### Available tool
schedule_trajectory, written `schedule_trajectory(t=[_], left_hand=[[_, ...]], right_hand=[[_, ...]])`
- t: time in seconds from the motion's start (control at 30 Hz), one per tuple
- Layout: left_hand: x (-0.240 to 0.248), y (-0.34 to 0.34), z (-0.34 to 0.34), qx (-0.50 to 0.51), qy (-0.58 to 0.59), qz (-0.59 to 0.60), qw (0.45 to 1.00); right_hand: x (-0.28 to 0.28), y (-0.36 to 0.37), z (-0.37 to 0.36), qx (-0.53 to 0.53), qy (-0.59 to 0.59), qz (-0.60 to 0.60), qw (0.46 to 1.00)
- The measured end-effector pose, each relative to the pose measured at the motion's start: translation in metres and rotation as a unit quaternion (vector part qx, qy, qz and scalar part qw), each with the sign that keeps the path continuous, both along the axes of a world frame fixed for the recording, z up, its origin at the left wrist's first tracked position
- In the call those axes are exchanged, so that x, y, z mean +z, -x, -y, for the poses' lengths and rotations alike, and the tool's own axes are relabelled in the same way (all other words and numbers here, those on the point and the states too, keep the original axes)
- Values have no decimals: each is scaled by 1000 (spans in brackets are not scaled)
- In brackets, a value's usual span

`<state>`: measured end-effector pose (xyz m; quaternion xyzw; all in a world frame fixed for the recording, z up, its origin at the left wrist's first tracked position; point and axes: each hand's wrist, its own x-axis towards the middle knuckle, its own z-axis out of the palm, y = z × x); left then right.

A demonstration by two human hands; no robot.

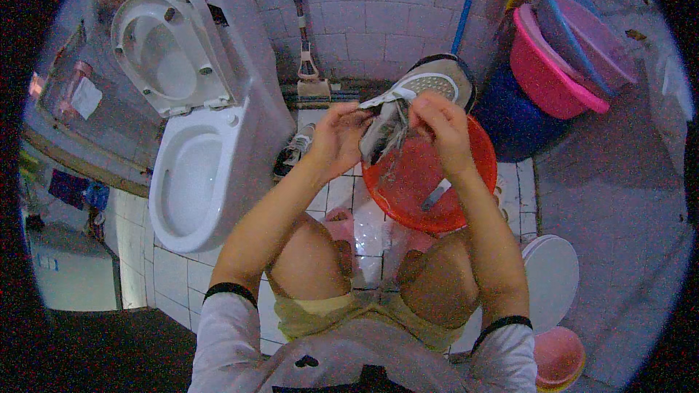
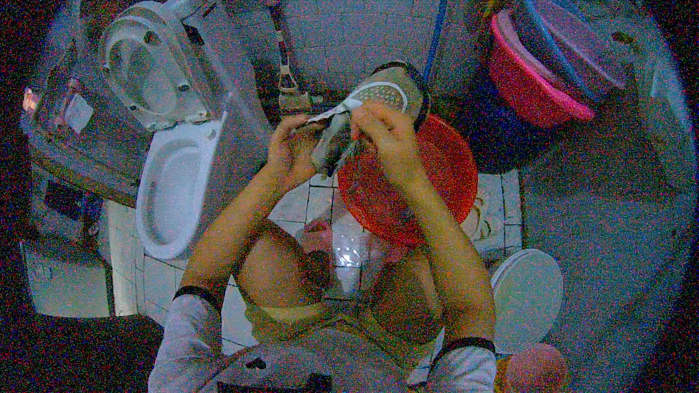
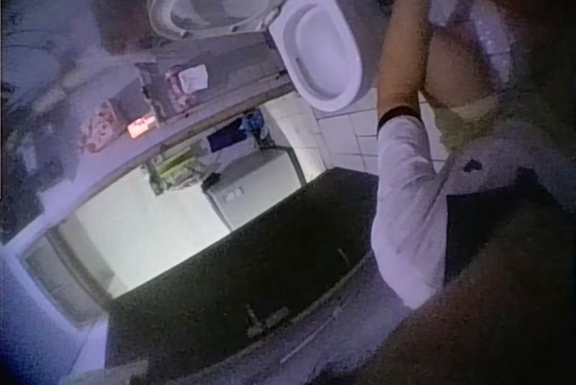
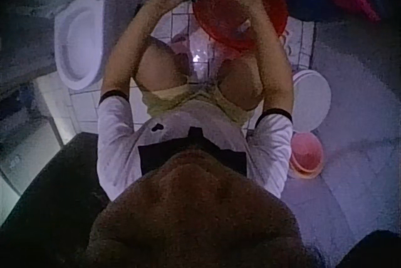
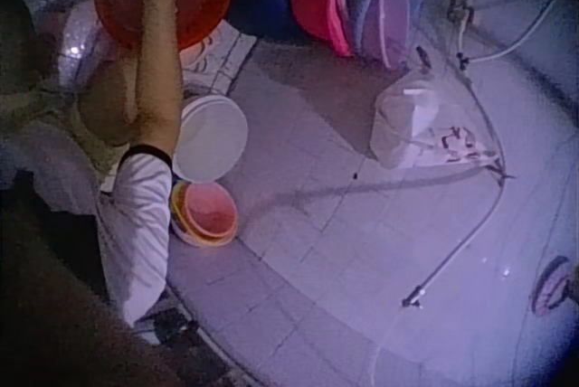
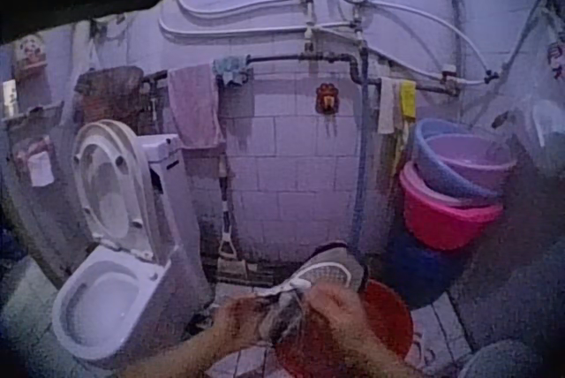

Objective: The person scrubs a white slide sandal with a toothbrush in a red basin of water. They then pick up a white sneaker, remove the insole, and proceed to untie the laces while holding the shoe over the basin.

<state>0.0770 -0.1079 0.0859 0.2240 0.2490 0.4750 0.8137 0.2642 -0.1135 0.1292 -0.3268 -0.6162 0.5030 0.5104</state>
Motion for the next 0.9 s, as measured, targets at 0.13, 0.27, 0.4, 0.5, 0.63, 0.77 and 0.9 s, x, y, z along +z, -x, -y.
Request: schedule_trajectory(t=[0.13, 0.27, 0.4, 0.5, 0.63, 0.77, 0.9], left_hand=[[18, -16, 5, -77, 37, 0, 996], [-5, -17, 0, -13, 32, -79, 996], [12, -20, 6, 72, -36, -171, 982], [9, -10, 0, 111, -59, -218, 968], [-4, 8, -18, 143, -2, -89, 986], [-41, 36, -46, 213, 20, -103, 971], [-74, 72, -64, 248, 25, -133, 959]], right_hand=[[-18, 11, 7, 59, -69, 55, 994], [-4, 21, 19, 107, -24, 150, 983], [-4, 23, 13, -38, -54, 253, 965], [-3, 23, 11, 17, -41, 211, 976], [9, 15, 16, 29, 28, 84, 996], [30, -10, 11, -96, -26, -31, 995], [35, -43, -8, -205, -34, -132, 969]])
